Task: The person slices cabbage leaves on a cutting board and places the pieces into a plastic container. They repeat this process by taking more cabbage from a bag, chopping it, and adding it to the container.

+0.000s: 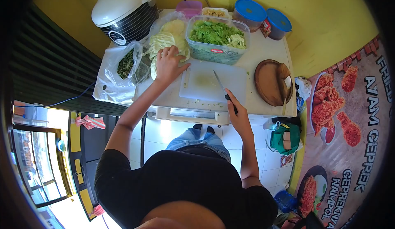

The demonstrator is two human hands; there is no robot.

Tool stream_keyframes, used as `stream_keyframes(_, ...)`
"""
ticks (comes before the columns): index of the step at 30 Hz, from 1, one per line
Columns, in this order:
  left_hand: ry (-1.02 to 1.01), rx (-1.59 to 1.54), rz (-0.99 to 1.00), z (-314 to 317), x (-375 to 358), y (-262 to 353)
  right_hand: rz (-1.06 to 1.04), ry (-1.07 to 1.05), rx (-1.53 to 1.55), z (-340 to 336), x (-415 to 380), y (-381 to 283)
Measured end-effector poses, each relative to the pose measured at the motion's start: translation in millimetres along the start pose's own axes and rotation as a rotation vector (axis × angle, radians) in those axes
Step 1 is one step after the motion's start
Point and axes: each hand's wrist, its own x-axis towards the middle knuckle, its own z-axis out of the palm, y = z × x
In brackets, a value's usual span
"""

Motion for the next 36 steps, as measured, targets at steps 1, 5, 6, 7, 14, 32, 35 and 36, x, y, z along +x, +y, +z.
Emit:
stream_keyframes(1, -0.001, -0.001, 0.003, 3.0, 0.2, -0.3, 0.002, 0.003, 0.0, -0.2, -0.7, -0.6)
stream_keyframes(5, 0.057, 0.007, 0.015, 14.2, 4.0, -3.3, 0.037, -0.009, 0.04, -0.2, -2.1, -3.6)
stream_keyframes(6, 0.05, 0.006, 0.028, 14.9, 4.3, -3.3, 0.039, -0.012, 0.05, -0.4, -2.4, -3.7)
stream_keyframes(7, 0.048, 0.005, 0.028, 15.0, 4.0, -3.4, 0.041, -0.012, 0.049, -0.8, -2.4, -3.5)
stream_keyframes(14, 0.213, -0.341, -0.008, -21.7, 0.4, 1.2, 0.084, -0.005, 0.036, -7.2, -5.6, -10.6)
stream_keyframes(32, -0.724, -1.574, -0.178, -25.7, -9.3, 65.9, 0.184, -0.167, 0.537, -9.0, 19.8, -13.5)
stream_keyframes(35, -0.723, -1.605, -0.375, -21.3, -3.8, 61.9, 0.205, -0.214, 0.348, -7.5, 22.2, -9.7)
stream_keyframes(36, -0.693, -1.647, -0.444, -16.9, -5.7, 56.6, 0.15, -0.186, 0.269, -6.5, 21.7, -4.4)
